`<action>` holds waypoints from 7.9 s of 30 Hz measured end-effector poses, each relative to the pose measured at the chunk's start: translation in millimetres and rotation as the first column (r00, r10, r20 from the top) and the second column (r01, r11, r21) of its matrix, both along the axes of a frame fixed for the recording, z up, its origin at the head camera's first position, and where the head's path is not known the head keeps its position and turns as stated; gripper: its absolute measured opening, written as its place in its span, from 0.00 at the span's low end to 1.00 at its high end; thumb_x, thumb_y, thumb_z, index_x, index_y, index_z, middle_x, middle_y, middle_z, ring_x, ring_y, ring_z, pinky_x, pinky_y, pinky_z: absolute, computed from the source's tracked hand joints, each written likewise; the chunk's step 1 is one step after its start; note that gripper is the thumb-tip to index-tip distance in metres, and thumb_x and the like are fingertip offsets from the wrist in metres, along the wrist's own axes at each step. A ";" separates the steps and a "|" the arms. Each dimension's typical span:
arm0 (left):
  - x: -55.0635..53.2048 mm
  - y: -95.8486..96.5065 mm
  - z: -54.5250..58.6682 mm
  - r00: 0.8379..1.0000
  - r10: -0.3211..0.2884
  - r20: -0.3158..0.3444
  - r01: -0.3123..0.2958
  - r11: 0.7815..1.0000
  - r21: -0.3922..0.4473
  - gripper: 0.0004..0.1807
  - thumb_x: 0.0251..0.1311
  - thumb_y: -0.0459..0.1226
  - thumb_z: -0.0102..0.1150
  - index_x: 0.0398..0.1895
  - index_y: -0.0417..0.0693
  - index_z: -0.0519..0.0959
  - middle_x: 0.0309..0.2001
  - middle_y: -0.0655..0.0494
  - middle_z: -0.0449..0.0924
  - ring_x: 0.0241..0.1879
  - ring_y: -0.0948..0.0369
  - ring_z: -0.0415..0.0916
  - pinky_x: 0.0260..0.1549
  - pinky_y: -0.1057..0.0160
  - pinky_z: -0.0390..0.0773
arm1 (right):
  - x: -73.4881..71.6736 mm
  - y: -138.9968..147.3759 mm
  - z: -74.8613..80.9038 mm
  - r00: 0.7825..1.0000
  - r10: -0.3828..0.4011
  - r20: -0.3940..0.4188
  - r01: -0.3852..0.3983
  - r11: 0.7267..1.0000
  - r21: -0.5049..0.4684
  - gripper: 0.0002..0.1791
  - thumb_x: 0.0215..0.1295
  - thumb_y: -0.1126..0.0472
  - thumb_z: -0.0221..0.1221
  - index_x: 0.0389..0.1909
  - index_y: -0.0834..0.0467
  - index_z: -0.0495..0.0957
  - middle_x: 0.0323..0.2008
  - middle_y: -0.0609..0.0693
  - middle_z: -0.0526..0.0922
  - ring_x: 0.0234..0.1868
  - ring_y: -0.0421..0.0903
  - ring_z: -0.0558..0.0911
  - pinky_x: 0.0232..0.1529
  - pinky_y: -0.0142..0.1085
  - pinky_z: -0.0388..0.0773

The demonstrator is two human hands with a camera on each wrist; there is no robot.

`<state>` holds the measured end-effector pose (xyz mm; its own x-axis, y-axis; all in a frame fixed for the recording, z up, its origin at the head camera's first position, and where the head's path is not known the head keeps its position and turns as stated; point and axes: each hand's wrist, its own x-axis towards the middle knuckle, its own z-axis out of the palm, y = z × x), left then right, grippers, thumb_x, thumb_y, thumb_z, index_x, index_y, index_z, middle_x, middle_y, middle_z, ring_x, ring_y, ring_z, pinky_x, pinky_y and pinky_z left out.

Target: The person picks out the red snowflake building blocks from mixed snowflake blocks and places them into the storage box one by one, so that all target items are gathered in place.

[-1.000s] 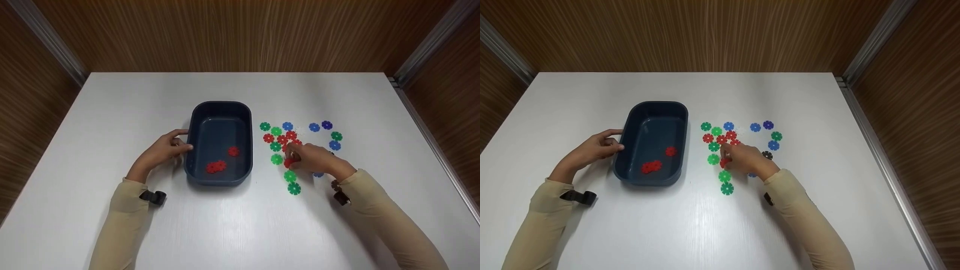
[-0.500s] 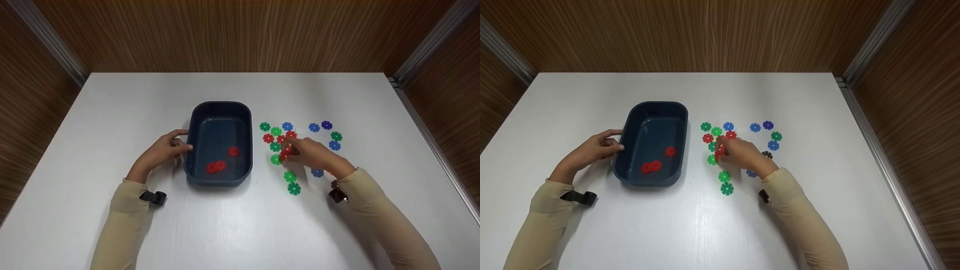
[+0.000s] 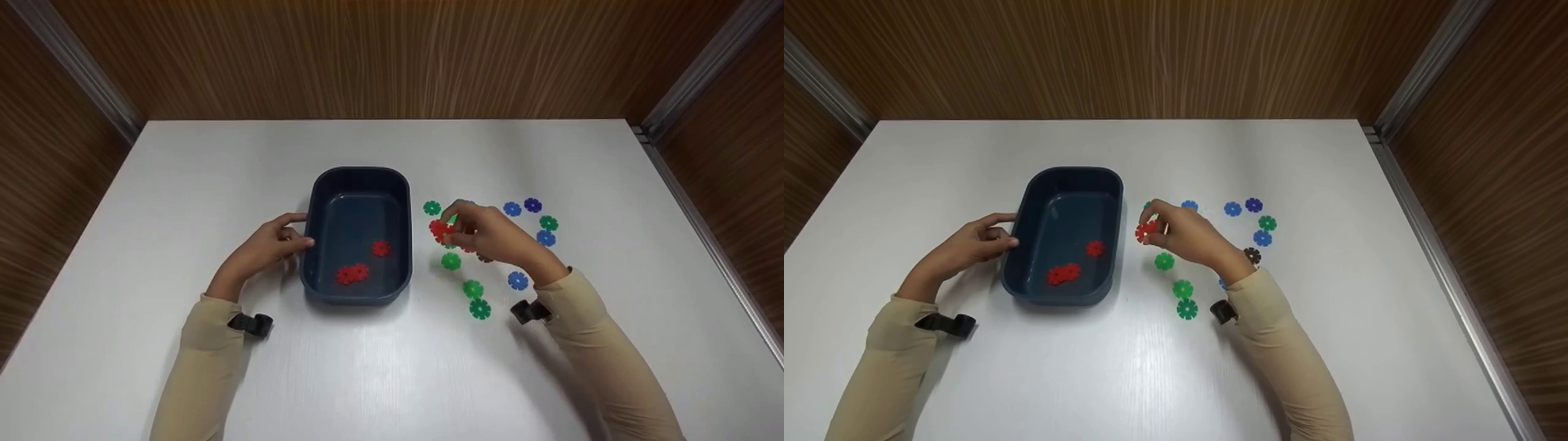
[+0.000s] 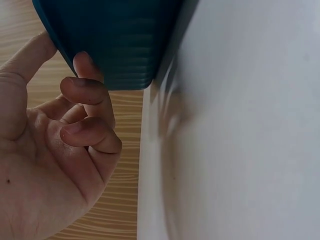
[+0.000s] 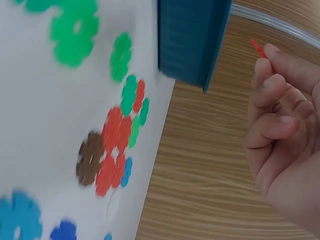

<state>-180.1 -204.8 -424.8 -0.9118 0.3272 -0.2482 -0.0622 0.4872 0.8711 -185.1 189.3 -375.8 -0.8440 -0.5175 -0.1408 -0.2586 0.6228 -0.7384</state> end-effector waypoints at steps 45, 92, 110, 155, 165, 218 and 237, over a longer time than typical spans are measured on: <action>-2.7 1.6 -0.5 1.000 0.013 0.016 -0.013 1.000 0.027 0.32 0.64 0.43 0.60 0.70 0.45 0.63 0.30 0.62 0.76 0.29 0.62 0.69 0.31 0.65 0.71 | -0.7 -86.3 -18.8 0.992 0.051 0.112 0.006 0.888 -0.459 0.14 0.67 0.66 0.58 0.52 0.63 0.72 0.26 0.47 0.75 0.22 0.41 0.71 0.26 0.31 0.72; -1.5 1.5 -2.1 1.000 0.008 0.012 -0.009 1.000 0.010 0.32 0.65 0.43 0.59 0.69 0.44 0.63 0.32 0.60 0.78 0.32 0.60 0.73 0.34 0.63 0.73 | -7.6 -65.5 -25.2 0.998 0.012 0.067 0.012 0.936 -0.353 0.15 0.67 0.65 0.58 0.53 0.65 0.73 0.29 0.48 0.77 0.26 0.42 0.73 0.31 0.35 0.74; -4.1 1.2 -1.7 1.000 0.016 0.014 -0.016 1.000 0.025 0.33 0.64 0.42 0.60 0.70 0.43 0.62 0.31 0.61 0.77 0.31 0.61 0.73 0.35 0.64 0.73 | -21.4 -6.0 -35.4 0.990 -0.104 0.095 0.110 0.993 -0.052 0.17 0.67 0.58 0.59 0.55 0.57 0.75 0.37 0.53 0.78 0.30 0.47 0.73 0.25 0.33 0.73; -2.9 0.0 -1.6 1.000 0.010 0.003 -0.010 1.000 0.011 0.32 0.64 0.42 0.60 0.69 0.44 0.63 0.30 0.61 0.76 0.30 0.62 0.71 0.32 0.65 0.72 | -33.9 41.6 -50.2 0.990 -0.104 0.096 0.069 0.949 0.308 0.15 0.63 0.62 0.62 0.50 0.57 0.77 0.38 0.53 0.78 0.36 0.48 0.74 0.39 0.35 0.75; -1.8 0.6 -1.1 1.000 0.012 0.009 -0.012 1.000 0.026 0.33 0.64 0.43 0.59 0.70 0.43 0.62 0.30 0.62 0.76 0.29 0.65 0.68 0.31 0.65 0.69 | -34.9 36.0 -50.3 0.994 -0.097 0.053 0.073 0.935 0.348 0.13 0.63 0.61 0.62 0.48 0.58 0.78 0.36 0.53 0.78 0.34 0.47 0.75 0.36 0.35 0.75; -1.3 -3.9 -2.5 1.000 0.014 0.021 -0.014 1.000 0.025 0.33 0.64 0.44 0.59 0.70 0.45 0.62 0.30 0.64 0.79 0.30 0.62 0.71 0.33 0.63 0.72 | -27.8 24.6 -37.5 0.996 -0.083 0.023 0.075 0.965 0.250 0.16 0.67 0.65 0.57 0.55 0.55 0.73 0.41 0.55 0.80 0.35 0.49 0.80 0.38 0.38 0.81; 0.8 -4.2 -4.7 1.000 0.018 0.001 -0.018 0.999 0.041 0.33 0.65 0.42 0.59 0.70 0.43 0.61 0.29 0.64 0.78 0.29 0.63 0.70 0.32 0.65 0.72 | -32.3 -3.4 -26.8 0.974 -0.215 0.063 0.220 0.971 -0.088 0.17 0.69 0.65 0.53 0.58 0.54 0.71 0.38 0.55 0.77 0.31 0.57 0.78 0.34 0.43 0.81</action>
